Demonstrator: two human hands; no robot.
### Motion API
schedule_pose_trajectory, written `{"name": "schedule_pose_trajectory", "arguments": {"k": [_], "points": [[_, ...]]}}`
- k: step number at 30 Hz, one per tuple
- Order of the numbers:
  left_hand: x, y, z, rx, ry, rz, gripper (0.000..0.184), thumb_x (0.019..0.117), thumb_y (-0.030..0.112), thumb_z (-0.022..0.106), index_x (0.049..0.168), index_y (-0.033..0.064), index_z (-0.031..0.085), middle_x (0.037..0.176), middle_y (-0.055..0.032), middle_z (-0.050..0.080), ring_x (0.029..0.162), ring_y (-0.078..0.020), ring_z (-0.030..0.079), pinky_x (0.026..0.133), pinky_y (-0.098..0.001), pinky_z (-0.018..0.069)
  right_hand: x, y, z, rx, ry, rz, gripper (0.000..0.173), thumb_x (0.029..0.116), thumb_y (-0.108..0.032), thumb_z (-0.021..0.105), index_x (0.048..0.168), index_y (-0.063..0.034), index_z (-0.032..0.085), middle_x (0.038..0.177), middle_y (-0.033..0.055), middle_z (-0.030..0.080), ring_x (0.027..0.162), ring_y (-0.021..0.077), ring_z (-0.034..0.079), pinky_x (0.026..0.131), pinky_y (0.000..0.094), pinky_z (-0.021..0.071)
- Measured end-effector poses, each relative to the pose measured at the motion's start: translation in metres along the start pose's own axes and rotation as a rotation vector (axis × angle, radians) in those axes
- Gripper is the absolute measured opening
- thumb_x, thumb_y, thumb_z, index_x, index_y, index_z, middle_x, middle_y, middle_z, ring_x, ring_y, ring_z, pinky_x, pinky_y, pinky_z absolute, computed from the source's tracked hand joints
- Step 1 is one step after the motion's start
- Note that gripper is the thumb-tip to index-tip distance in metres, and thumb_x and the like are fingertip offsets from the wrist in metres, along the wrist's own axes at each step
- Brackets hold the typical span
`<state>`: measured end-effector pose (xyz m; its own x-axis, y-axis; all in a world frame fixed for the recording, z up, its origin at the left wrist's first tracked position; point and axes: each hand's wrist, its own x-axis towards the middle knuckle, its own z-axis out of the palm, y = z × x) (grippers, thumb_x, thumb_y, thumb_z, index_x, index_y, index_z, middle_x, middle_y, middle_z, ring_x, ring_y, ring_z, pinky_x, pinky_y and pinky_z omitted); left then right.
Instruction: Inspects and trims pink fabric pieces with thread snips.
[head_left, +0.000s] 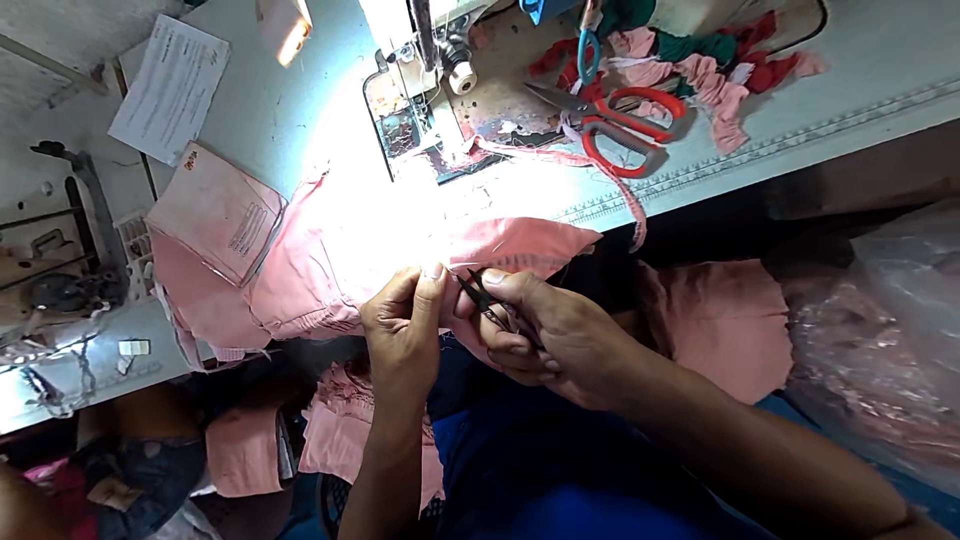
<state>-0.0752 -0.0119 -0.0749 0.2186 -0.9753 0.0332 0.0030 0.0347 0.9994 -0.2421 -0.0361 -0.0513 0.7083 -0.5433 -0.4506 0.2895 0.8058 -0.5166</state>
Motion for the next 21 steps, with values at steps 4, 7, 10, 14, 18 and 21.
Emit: {"name": "schedule_pose_trajectory", "arguments": {"k": [4, 7, 10, 14, 18, 21], "points": [[-0.002, -0.005, -0.001, 0.035, 0.012, 0.018, 0.026, 0.1039, 0.012, 0.055, 0.083, 0.0071, 0.068, 0.068, 0.0028, 0.060, 0.059, -0.0057, 0.059, 0.057, -0.0232, 0.0529, 0.002, -0.002, 0.004, 0.009, 0.059, 0.033, 0.039, 0.1124, -0.037, 0.027, 0.102, -0.0154, 0.058, 0.059, -0.0088, 0.037, 0.042, -0.0015, 0.027, 0.038, 0.0138, 0.0248], [0.000, -0.008, 0.000, 0.040, 0.025, 0.028, 0.027, 0.1040, 0.014, 0.055, 0.082, 0.0080, 0.069, 0.066, 0.0040, 0.061, 0.056, -0.0036, 0.058, 0.054, -0.0201, 0.0521, 0.005, 0.001, 0.005, 0.011, 0.069, -0.008, 0.037, 0.1121, -0.038, 0.029, 0.103, -0.0173, 0.058, 0.059, -0.0097, 0.036, 0.041, -0.0011, 0.027, 0.038, 0.0147, 0.0252], [0.002, -0.005, 0.001, 0.034, 0.036, 0.019, 0.029, 0.1042, 0.014, 0.054, 0.080, 0.0093, 0.069, 0.064, 0.0046, 0.059, 0.055, -0.0031, 0.057, 0.054, -0.0193, 0.0515, 0.010, 0.009, 0.006, -0.046, 0.052, -0.139, 0.034, 0.1113, -0.036, 0.029, 0.099, -0.0197, 0.056, 0.058, -0.0113, 0.036, 0.042, -0.0018, 0.028, 0.039, 0.0149, 0.0258], [0.002, -0.002, 0.004, -0.005, 0.037, 0.009, 0.029, 0.1037, 0.012, 0.053, 0.081, 0.0107, 0.071, 0.068, 0.0053, 0.062, 0.060, -0.0021, 0.059, 0.058, -0.0193, 0.0527, 0.013, 0.016, 0.005, -0.090, 0.055, -0.247, 0.030, 0.1098, -0.031, 0.030, 0.095, -0.0196, 0.054, 0.058, -0.0117, 0.037, 0.043, -0.0024, 0.029, 0.040, 0.0144, 0.0267], [-0.002, -0.001, 0.005, -0.022, 0.040, 0.005, 0.029, 0.1036, 0.013, 0.053, 0.082, 0.0103, 0.072, 0.069, 0.0049, 0.064, 0.060, -0.0024, 0.061, 0.059, -0.0196, 0.0538, 0.012, 0.022, 0.003, -0.044, 0.045, -0.332, 0.031, 0.1087, -0.032, 0.032, 0.097, -0.0208, 0.058, 0.058, -0.0131, 0.039, 0.043, -0.0033, 0.031, 0.041, 0.0140, 0.0285], [-0.007, -0.004, 0.005, -0.052, 0.035, -0.031, 0.027, 0.1035, 0.012, 0.054, 0.085, 0.0081, 0.073, 0.070, 0.0027, 0.067, 0.062, -0.0042, 0.064, 0.060, -0.0220, 0.0571, 0.009, 0.012, 0.002, -0.002, 0.035, -0.409, 0.033, 0.1085, -0.035, 0.031, 0.097, -0.0208, 0.058, 0.059, -0.0134, 0.037, 0.044, -0.0032, 0.030, 0.041, 0.0140, 0.0271]]}}
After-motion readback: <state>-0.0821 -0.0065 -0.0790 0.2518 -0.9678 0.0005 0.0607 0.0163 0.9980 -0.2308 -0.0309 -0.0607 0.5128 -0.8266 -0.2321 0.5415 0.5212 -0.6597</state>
